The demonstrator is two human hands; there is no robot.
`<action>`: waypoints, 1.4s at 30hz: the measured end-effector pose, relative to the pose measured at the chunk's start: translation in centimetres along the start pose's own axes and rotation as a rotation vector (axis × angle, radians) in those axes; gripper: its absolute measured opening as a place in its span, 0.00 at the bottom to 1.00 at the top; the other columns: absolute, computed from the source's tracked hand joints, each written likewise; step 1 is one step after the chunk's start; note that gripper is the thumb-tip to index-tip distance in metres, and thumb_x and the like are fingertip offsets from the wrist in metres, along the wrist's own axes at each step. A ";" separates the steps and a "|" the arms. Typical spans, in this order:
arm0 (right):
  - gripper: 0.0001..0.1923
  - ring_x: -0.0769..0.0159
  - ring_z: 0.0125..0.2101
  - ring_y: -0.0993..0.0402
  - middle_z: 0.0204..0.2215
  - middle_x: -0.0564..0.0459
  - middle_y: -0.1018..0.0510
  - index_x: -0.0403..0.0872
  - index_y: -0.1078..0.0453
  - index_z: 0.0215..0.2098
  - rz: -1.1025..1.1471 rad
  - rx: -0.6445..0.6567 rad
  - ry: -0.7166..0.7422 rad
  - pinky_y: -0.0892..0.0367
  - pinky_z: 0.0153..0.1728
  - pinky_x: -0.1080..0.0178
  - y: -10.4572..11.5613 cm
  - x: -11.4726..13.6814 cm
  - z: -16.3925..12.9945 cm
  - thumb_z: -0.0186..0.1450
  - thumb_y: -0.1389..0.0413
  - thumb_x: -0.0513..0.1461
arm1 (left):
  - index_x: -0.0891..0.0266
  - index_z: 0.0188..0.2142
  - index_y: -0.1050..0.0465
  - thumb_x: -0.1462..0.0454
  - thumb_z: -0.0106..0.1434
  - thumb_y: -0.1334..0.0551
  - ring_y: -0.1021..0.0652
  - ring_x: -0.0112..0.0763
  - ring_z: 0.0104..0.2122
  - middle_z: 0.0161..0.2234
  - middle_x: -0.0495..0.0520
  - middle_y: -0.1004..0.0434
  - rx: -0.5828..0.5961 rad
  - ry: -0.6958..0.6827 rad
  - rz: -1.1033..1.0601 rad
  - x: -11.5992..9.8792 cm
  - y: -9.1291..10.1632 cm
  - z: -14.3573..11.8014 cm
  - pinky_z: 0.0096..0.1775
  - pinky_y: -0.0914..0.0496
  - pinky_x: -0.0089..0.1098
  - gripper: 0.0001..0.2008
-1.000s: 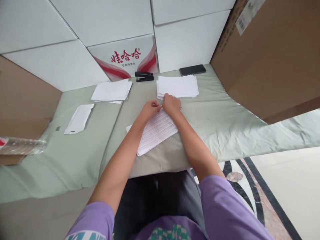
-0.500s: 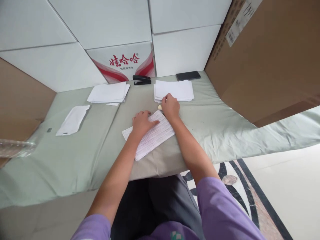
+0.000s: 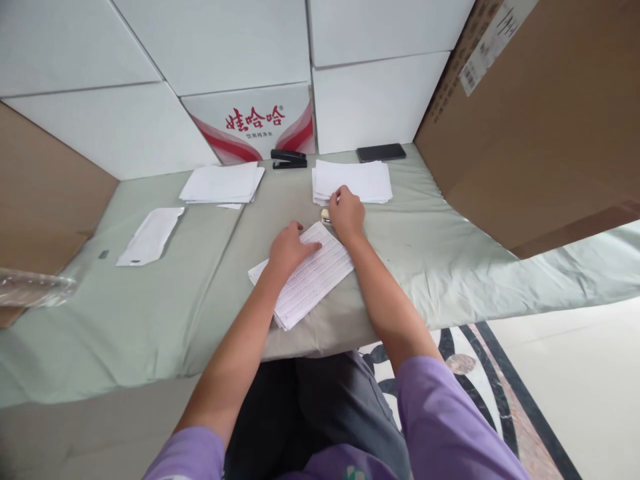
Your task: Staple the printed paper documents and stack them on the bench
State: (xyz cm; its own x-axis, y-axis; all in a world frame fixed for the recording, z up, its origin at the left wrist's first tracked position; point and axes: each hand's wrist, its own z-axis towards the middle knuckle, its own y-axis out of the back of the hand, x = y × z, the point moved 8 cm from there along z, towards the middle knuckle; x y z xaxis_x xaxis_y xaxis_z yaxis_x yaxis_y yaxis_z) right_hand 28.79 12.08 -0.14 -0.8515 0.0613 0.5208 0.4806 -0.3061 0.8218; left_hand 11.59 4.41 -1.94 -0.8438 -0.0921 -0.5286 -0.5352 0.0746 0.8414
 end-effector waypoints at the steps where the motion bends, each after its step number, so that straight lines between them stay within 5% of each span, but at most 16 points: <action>1: 0.15 0.56 0.40 0.27 0.37 0.46 0.21 0.48 0.30 0.45 0.001 0.003 0.003 0.39 0.39 0.60 0.0 0.0 0.0 0.73 0.57 0.43 | 0.61 0.50 0.30 0.51 0.57 0.30 0.23 0.45 0.47 0.48 0.63 0.23 0.014 0.002 -0.001 0.0 -0.1 0.0 0.47 0.33 0.37 0.26; 5: 0.14 0.57 0.38 0.27 0.36 0.47 0.21 0.48 0.30 0.44 0.015 0.013 0.012 0.39 0.39 0.60 0.0 0.2 -0.1 0.72 0.56 0.42 | 0.60 0.38 0.26 0.53 0.60 0.33 0.24 0.45 0.47 0.45 0.62 0.23 -0.009 -0.068 0.046 -0.2 0.3 0.1 0.49 0.34 0.38 0.14; 9: 0.14 0.59 0.38 0.28 0.36 0.48 0.20 0.48 0.29 0.41 0.103 -0.005 0.127 0.37 0.42 0.60 1.1 1.2 -0.2 0.71 0.55 0.42 | 0.58 0.35 0.29 0.57 0.66 0.39 0.24 0.38 0.39 0.37 0.55 0.23 0.017 -0.145 -0.130 0.2 1.2 0.6 0.43 0.33 0.34 0.07; 12: 0.14 0.60 0.42 0.27 0.38 0.47 0.20 0.47 0.28 0.38 0.265 0.030 0.300 0.36 0.46 0.60 2.6 3.0 -0.8 0.70 0.53 0.43 | 0.57 0.37 0.30 0.56 0.66 0.40 0.26 0.33 0.33 0.32 0.49 0.25 -0.002 -0.160 -0.325 1.6 2.6 1.4 0.37 0.34 0.30 0.08; 14: 0.15 0.60 0.40 0.26 0.37 0.47 0.19 0.47 0.27 0.36 0.409 0.182 0.379 0.34 0.44 0.59 2.5 4.2 -1.3 0.70 0.52 0.45 | 0.57 0.40 0.30 0.57 0.66 0.41 0.27 0.30 0.31 0.30 0.48 0.27 -0.076 -0.157 -0.440 2.8 4.0 2.0 0.33 0.35 0.27 0.08; 17: 0.15 0.62 0.37 0.24 0.39 0.47 0.18 0.46 0.26 0.40 0.627 0.362 0.371 0.32 0.40 0.60 1.9 5.2 -2.0 0.67 0.48 0.47 | 0.57 0.44 0.30 0.57 0.67 0.42 0.28 0.28 0.28 0.29 0.47 0.27 -0.204 -0.125 -0.529 4.7 5.8 2.8 0.31 0.36 0.26 0.09; 20: 0.19 0.62 0.40 0.23 0.44 0.45 0.19 0.47 0.28 0.48 0.753 0.359 0.318 0.30 0.41 0.60 1.3 5.2 -1.9 0.63 0.44 0.48 | 0.57 0.46 0.29 0.57 0.68 0.42 0.27 0.28 0.29 0.30 0.48 0.26 -0.254 -0.084 -0.553 5.9 6.4 3.2 0.31 0.35 0.26 0.11; 25: 0.18 0.63 0.31 0.26 0.27 0.53 0.22 0.44 0.24 0.41 0.674 0.496 0.363 0.33 0.34 0.62 -0.1 5.3 -2.3 0.62 0.43 0.49 | 0.57 0.46 0.29 0.54 0.67 0.40 0.25 0.28 0.30 0.30 0.49 0.25 -0.195 -0.092 -0.631 5.9 6.0 3.4 0.33 0.33 0.27 0.13; 30: 0.14 0.64 0.35 0.27 0.32 0.53 0.21 0.44 0.24 0.35 0.693 0.504 0.462 0.34 0.39 0.62 0.6 5.7 -2.3 0.62 0.42 0.47 | 0.59 0.45 0.29 0.46 0.64 0.37 0.22 0.32 0.32 0.31 0.52 0.23 -0.299 -0.211 -0.810 5.9 6.7 3.6 0.35 0.30 0.29 0.20; 33: 0.15 0.67 0.28 0.31 0.26 0.55 0.26 0.45 0.26 0.32 0.770 0.512 0.369 0.36 0.29 0.65 0.3 4.9 -1.6 0.61 0.40 0.50 | 0.60 0.46 0.28 0.47 0.60 0.34 0.24 0.31 0.28 0.29 0.51 0.23 -0.300 -0.262 -0.898 6.7 6.5 4.2 0.31 0.31 0.30 0.23; 38: 0.20 0.73 0.17 0.43 0.20 0.60 0.34 0.49 0.31 0.37 1.088 0.285 0.083 0.47 0.17 0.68 0.8 1.8 0.1 0.59 0.37 0.55 | 0.62 0.33 0.26 0.50 0.57 0.30 0.28 0.28 0.22 0.24 0.50 0.26 -0.162 -0.227 -0.901 7.9 5.0 5.6 0.24 0.36 0.27 0.18; 42: 0.22 0.74 0.14 0.48 0.17 0.60 0.35 0.49 0.33 0.36 1.105 0.513 0.105 0.52 0.13 0.67 -0.6 3.7 -1.2 0.59 0.37 0.57 | 0.61 0.31 0.29 0.47 0.56 0.31 0.35 0.23 0.18 0.18 0.44 0.35 -0.349 -0.230 -1.017 8.7 5.8 5.9 0.21 0.42 0.26 0.20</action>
State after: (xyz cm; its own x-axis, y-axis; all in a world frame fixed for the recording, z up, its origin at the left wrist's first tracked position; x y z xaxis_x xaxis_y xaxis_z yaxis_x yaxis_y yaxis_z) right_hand 25.07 11.32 1.01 0.0663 -0.0789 0.9947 0.9628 0.2668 -0.0430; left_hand 0.91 9.88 -2.35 -0.0208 0.2388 -0.9709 -0.9751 -0.2193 -0.0330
